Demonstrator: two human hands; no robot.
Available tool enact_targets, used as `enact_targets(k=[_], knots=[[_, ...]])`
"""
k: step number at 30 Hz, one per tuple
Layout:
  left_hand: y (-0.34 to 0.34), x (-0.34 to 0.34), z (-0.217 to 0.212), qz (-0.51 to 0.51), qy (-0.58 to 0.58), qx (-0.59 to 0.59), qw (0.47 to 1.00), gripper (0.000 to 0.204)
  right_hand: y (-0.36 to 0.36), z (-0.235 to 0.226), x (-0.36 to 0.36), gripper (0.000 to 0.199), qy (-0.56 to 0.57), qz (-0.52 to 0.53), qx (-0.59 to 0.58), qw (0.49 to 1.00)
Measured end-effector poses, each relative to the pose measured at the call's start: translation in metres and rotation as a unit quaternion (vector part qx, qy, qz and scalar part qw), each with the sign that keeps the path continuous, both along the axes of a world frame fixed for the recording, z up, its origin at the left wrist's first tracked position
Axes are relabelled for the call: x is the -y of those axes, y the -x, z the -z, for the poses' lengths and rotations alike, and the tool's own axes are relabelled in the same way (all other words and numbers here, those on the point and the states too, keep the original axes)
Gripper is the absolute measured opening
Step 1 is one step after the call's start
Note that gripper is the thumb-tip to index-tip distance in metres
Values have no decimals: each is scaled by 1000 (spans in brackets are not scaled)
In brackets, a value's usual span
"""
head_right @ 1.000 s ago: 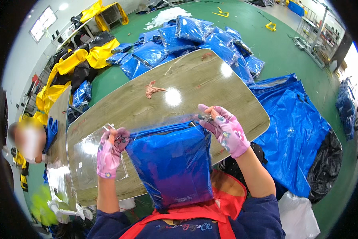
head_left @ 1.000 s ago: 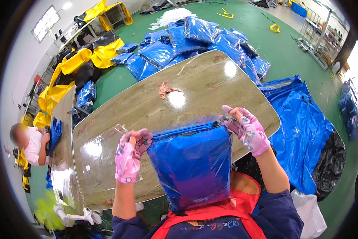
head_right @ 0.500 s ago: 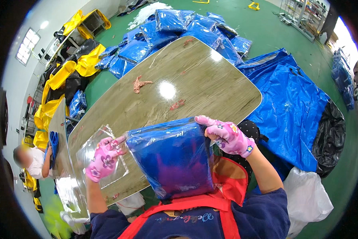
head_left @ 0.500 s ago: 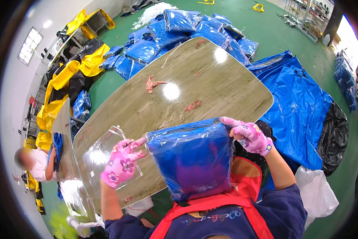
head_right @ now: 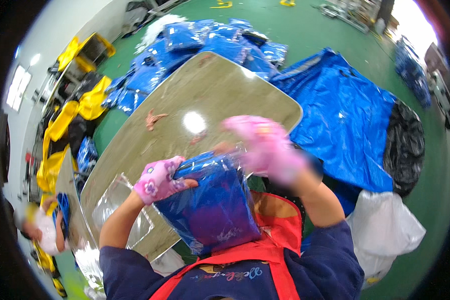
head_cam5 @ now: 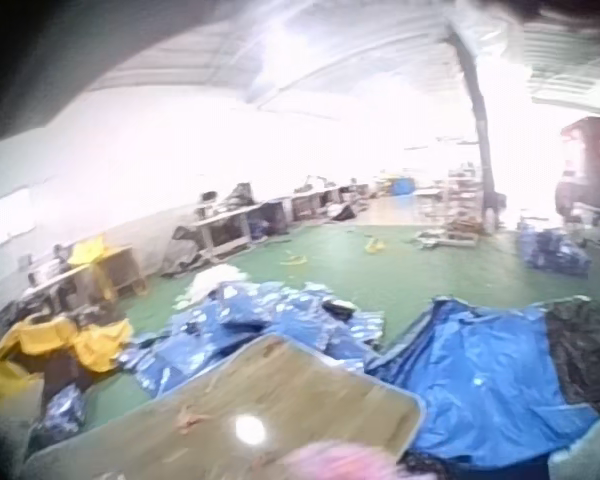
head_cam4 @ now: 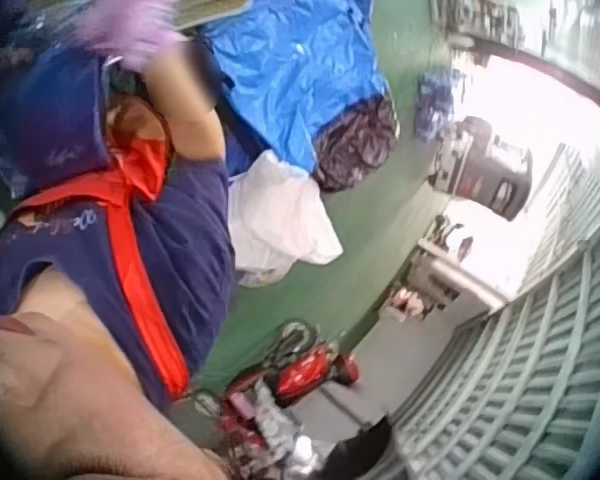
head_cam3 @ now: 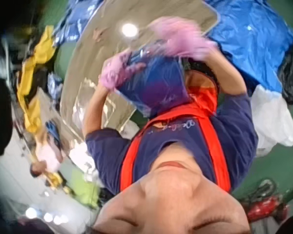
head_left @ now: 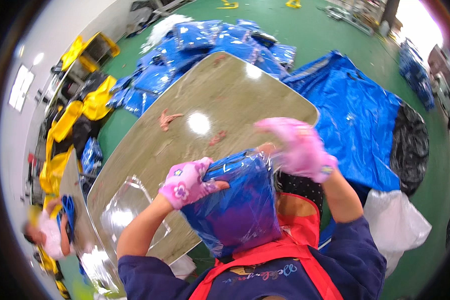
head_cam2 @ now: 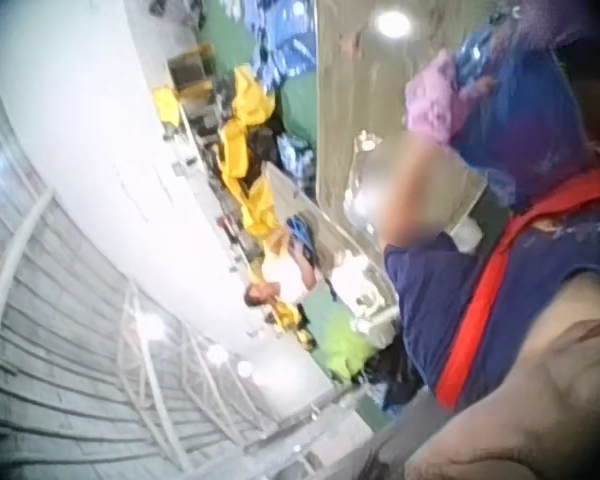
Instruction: The person folds blue and black tarps on a table, places them into clear plastic bags, and sets the packaged items aside. The process is repeated for multiple tarps in a factory setting.
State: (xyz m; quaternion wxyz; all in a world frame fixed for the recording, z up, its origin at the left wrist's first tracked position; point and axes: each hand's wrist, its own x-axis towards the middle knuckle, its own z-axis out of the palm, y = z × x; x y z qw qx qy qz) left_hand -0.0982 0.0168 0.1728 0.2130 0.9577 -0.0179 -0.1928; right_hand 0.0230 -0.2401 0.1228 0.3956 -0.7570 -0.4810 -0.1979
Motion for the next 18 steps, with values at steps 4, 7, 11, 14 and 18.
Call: enact_targets(k=[4, 7, 11, 14, 18], knots=[[-2, 16, 4, 78, -16, 87, 993, 57, 17, -4, -46, 69, 343, -98, -186, 916], [-9, 1, -12, 54, -34, -82, 995, 53, 15, 27, -30, 71, 186, -142, -222, 947], [-39, -60, -34, -72, 57, -84, 992, 40, -49, 73, 49, 45, -65, 92, -153, 982], [-71, -146, -74, -210, 90, 83, 970, 35, -103, 208, 161, 36, -56, 428, -285, 856], [-149, -228, -33, -358, 347, 203, 843, 41, -62, 382, 227, 66, 470, 471, -277, 693]])
